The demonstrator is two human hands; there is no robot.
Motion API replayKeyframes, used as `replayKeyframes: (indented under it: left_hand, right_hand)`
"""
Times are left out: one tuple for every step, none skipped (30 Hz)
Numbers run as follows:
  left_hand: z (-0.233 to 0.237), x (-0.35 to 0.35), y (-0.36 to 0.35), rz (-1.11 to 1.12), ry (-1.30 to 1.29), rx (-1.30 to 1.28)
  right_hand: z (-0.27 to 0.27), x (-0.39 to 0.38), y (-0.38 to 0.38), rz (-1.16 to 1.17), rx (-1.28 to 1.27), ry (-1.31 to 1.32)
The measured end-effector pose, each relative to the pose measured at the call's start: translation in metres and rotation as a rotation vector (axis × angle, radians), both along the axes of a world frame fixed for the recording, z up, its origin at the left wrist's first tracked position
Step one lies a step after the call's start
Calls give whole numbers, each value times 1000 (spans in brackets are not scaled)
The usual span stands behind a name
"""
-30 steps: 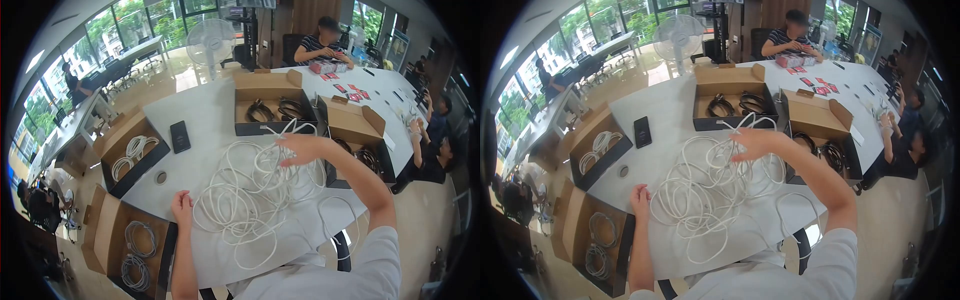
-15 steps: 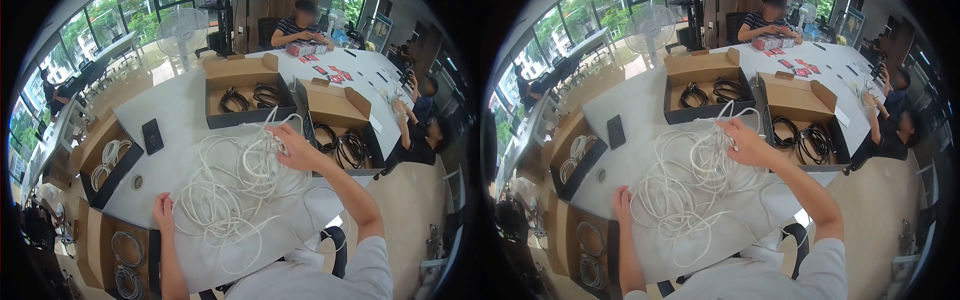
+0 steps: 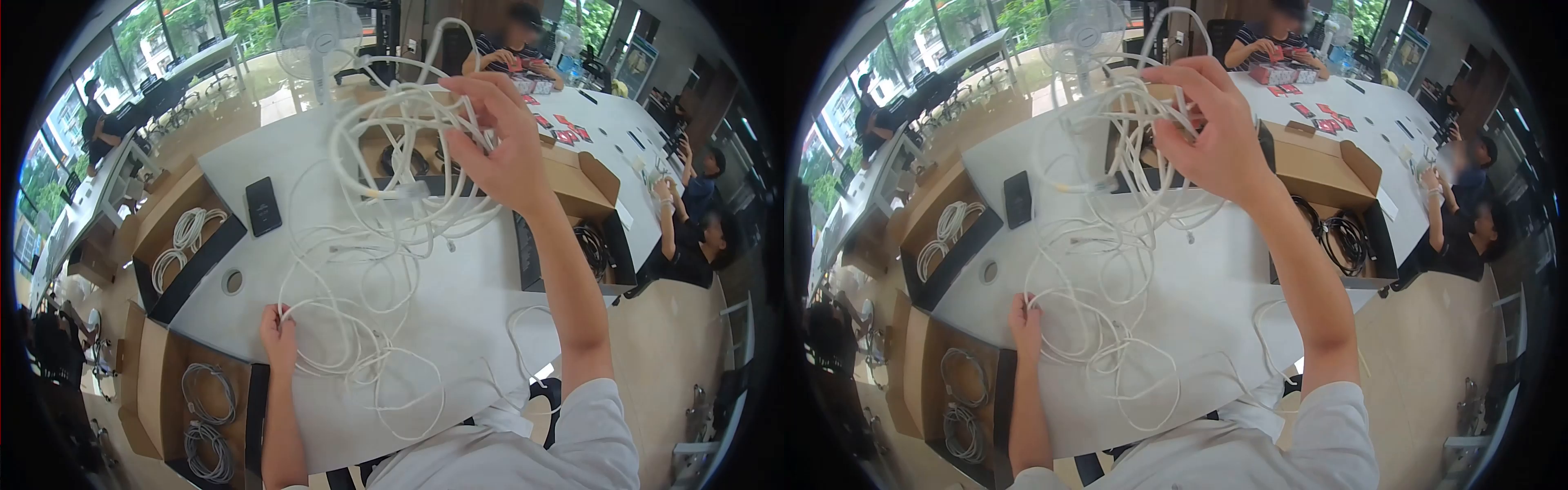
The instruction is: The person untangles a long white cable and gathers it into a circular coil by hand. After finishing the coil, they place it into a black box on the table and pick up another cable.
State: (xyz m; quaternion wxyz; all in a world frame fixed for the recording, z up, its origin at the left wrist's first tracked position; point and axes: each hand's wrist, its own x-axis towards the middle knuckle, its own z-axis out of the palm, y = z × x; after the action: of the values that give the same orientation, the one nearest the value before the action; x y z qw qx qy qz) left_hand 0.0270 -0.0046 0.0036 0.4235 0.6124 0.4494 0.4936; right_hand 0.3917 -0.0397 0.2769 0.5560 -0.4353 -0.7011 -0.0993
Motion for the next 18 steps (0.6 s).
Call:
replayKeyframes:
  left_hand:
    - [-3, -3, 1, 35, -127, -31]
    - [-6, -4, 3, 71, -256, -60]
    - [-5, -4, 4, 107, -385, -88]
    - [-2, -3, 3, 108, -417, -102]
    - [3, -1, 1, 108, -448, -117]
    - [7, 1, 0, 106, -478, -133]
    - [9, 1, -1, 101, -462, -127]
    - [10, 2, -2, 92, -445, -122]
    - [10, 2, -3, 78, -425, -120]
    - [8, 1, -4, 97, -442, -113]
    - [5, -1, -2, 109, -459, -108]
    - [1, -2, -1, 113, -474, -108]
    - [1, 0, 0, 202, -507, -118]
    - [4, 3, 1, 276, -533, -139]
    - [4, 5, -1, 343, -548, -172]
    - [-1, 0, -1, 301, -511, -163]
    - [-6, -5, 1, 264, -484, -143]
    - [-5, -5, 2, 229, -519, -154]
  right_hand:
    - [-3, 0, 1, -22, -71, -14]
    - [-9, 3, 1, -43, -142, -29]
    - [-16, 4, 1, -64, -213, -46]
    - [-22, 3, 2, -94, -252, -66]
    - [-30, 6, 2, -104, -330, -84]
    - [-39, 11, 2, -116, -409, -103]
    - [-49, 16, 2, -131, -488, -122]
    - [-61, 23, 3, -102, -530, -165]
    - [-74, 31, 4, -76, -573, -205]
    - [-84, 39, 2, -56, -614, -245]
    - [-94, 49, -5, -154, -576, -431]
    - [-103, 59, -15, -259, -540, -613]
    - [-103, 63, -29, -373, -514, -793]
    - [-99, 69, -45, -467, -527, -832]
    - [-89, 66, -65, -428, -583, -768]
    - [-76, 62, -83, -391, -634, -703]
    - [-65, 63, -98, -353, -668, -641]
    - [-61, 61, -119, -298, -839, -553]
